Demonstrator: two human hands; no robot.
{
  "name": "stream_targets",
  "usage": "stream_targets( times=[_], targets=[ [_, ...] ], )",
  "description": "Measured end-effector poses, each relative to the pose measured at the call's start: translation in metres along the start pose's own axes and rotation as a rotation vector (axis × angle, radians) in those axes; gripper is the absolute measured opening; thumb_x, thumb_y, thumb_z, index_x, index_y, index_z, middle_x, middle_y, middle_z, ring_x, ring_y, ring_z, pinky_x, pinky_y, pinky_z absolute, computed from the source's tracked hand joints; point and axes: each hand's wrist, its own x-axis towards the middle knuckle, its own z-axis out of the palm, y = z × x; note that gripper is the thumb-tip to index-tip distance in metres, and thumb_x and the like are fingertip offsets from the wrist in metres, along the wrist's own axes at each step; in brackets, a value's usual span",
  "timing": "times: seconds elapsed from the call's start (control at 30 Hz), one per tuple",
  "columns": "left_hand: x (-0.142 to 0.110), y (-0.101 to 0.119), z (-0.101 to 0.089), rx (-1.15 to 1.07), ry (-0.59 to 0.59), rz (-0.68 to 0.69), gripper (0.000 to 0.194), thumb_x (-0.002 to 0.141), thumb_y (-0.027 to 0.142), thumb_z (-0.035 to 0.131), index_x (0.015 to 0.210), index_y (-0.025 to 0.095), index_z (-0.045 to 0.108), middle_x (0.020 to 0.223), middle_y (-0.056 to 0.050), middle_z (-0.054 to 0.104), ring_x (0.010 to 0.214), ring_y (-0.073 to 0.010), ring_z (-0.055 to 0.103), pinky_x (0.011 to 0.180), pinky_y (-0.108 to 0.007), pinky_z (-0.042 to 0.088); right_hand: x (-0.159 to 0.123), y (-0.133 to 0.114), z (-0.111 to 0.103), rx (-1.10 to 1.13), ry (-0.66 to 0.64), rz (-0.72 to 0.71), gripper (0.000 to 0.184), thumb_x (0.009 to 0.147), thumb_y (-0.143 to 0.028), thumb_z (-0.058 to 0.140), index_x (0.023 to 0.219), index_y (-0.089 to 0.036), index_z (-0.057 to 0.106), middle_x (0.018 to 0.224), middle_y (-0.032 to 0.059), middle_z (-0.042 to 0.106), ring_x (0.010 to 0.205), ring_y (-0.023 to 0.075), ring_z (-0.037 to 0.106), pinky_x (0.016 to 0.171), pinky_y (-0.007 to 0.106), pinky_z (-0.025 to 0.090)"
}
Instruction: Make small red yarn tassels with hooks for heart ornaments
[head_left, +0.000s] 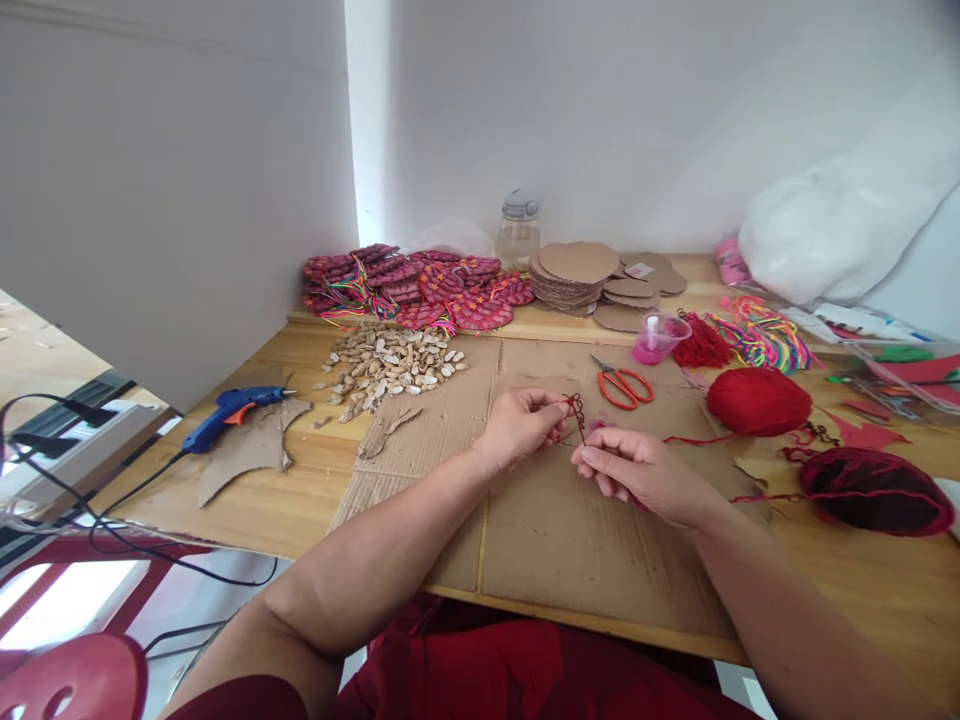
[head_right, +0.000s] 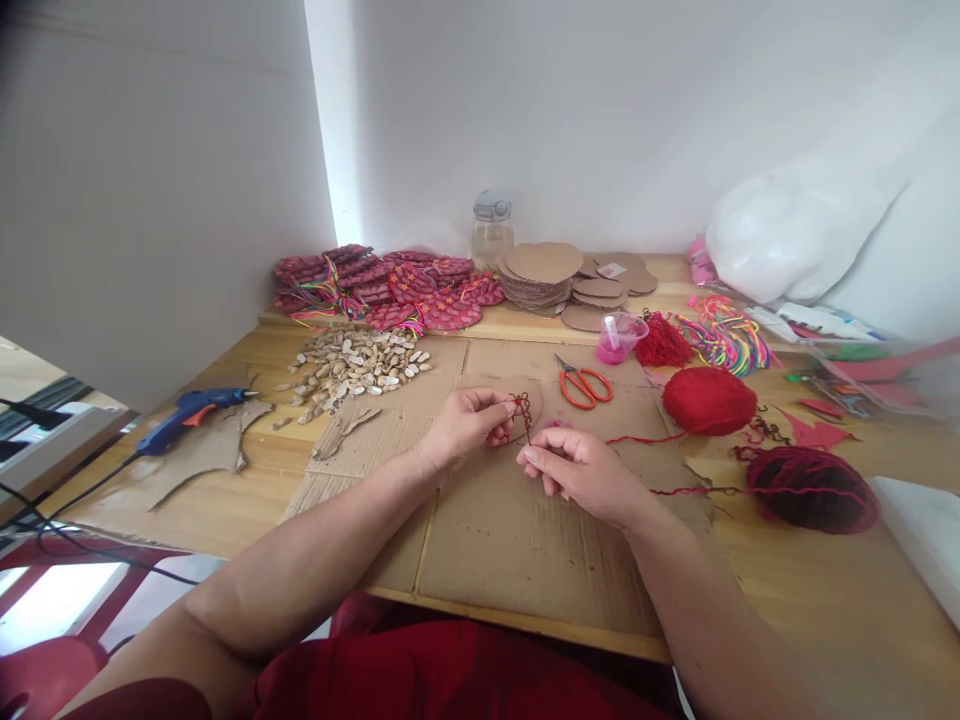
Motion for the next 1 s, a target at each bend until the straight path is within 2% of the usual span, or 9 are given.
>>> stream_targets(
  times=[0.1, 0.2, 0.37, 0.47, 0.6, 0.8, 1.0],
  targets=[
    [0.000, 0.002, 0.000, -0.028, 0.015, -0.015, 0.009, 0.083, 0.015, 0.059, 0.076, 0.012, 0.063, 0.050, 0.003, 0.054, 0.043, -0.0056, 0.047, 0.043, -0.017, 0.037, 0.000, 0.002, 0.000, -0.111, 0.040, -0.045, 0.035, 0.089, -0.050, 0.054, 0.086, -0.017, 0.064, 0.079, 0.0046, 0.064, 0.056, 0.0101, 0.053, 0.046, 0.023, 0.035],
    [0.000, 0.003, 0.001, -0.037, 0.020, -0.018, 0.009, 0.082, 0.015, 0.059, 0.075, 0.012, 0.063, 0.048, 0.004, 0.053, 0.042, -0.0057, 0.046, 0.043, -0.017, 0.036, 0.001, 0.003, 0.003, -0.290, 0.140, -0.134, 0.029, 0.091, -0.045, 0.052, 0.089, -0.019, 0.064, 0.075, 0.0028, 0.064, 0.063, 0.0147, 0.058, 0.055, 0.027, 0.041],
    [0.001, 0.002, 0.000, -0.055, 0.008, 0.007, 0.011, 0.083, 0.016, 0.059, 0.073, 0.013, 0.064, 0.052, 0.003, 0.057, 0.041, -0.0050, 0.044, 0.042, -0.017, 0.033, -0.001, -0.003, 0.013, -0.562, 0.258, -0.273, 0.023, 0.094, -0.041, 0.049, 0.083, -0.022, 0.055, 0.072, 0.0005, 0.061, 0.064, 0.0162, 0.055, 0.060, 0.030, 0.039],
    [0.002, 0.001, -0.002, -0.056, 0.038, 0.029, 0.012, 0.082, 0.018, 0.060, 0.072, 0.013, 0.064, 0.056, 0.002, 0.059, 0.044, -0.0048, 0.047, 0.044, -0.017, 0.035, -0.001, -0.006, 0.018, -0.626, 0.264, -0.307, 0.030, 0.098, -0.041, 0.042, 0.076, -0.022, 0.050, 0.066, -0.0006, 0.058, 0.060, 0.0151, 0.051, 0.059, 0.030, 0.036],
    [0.003, 0.001, -0.004, -0.054, 0.064, 0.052, 0.013, 0.081, 0.019, 0.062, 0.071, 0.012, 0.064, 0.058, 0.002, 0.059, 0.046, -0.0045, 0.048, 0.046, -0.016, 0.037, -0.001, -0.004, 0.019, -0.605, 0.230, -0.311, 0.037, 0.101, -0.040, 0.036, 0.074, -0.021, 0.053, 0.067, -0.0004, 0.061, 0.059, 0.0142, 0.053, 0.061, 0.029, 0.036],
    [0.004, 0.000, -0.003, -0.201, 0.075, 0.020, 0.012, 0.078, 0.020, 0.066, 0.072, 0.010, 0.064, 0.057, 0.001, 0.059, 0.045, -0.0034, 0.047, 0.045, -0.016, 0.036, 0.001, 0.000, 0.018, -0.568, 0.180, -0.279, 0.039, 0.101, -0.042, 0.034, 0.072, -0.021, 0.050, 0.061, -0.0016, 0.060, 0.058, 0.0141, 0.055, 0.061, 0.028, 0.038],
    [0.005, -0.003, -0.004, -0.321, 0.019, -0.010, 0.013, 0.075, 0.022, 0.068, 0.081, 0.010, 0.066, 0.059, 0.001, 0.061, 0.042, -0.0033, 0.048, 0.043, -0.016, 0.034, 0.003, 0.000, 0.020, -0.665, 0.162, -0.294, 0.040, 0.101, -0.042, 0.033, 0.071, -0.021, 0.049, 0.061, -0.0008, 0.059, 0.058, 0.0150, 0.054, 0.059, 0.030, 0.035]
  ],
)
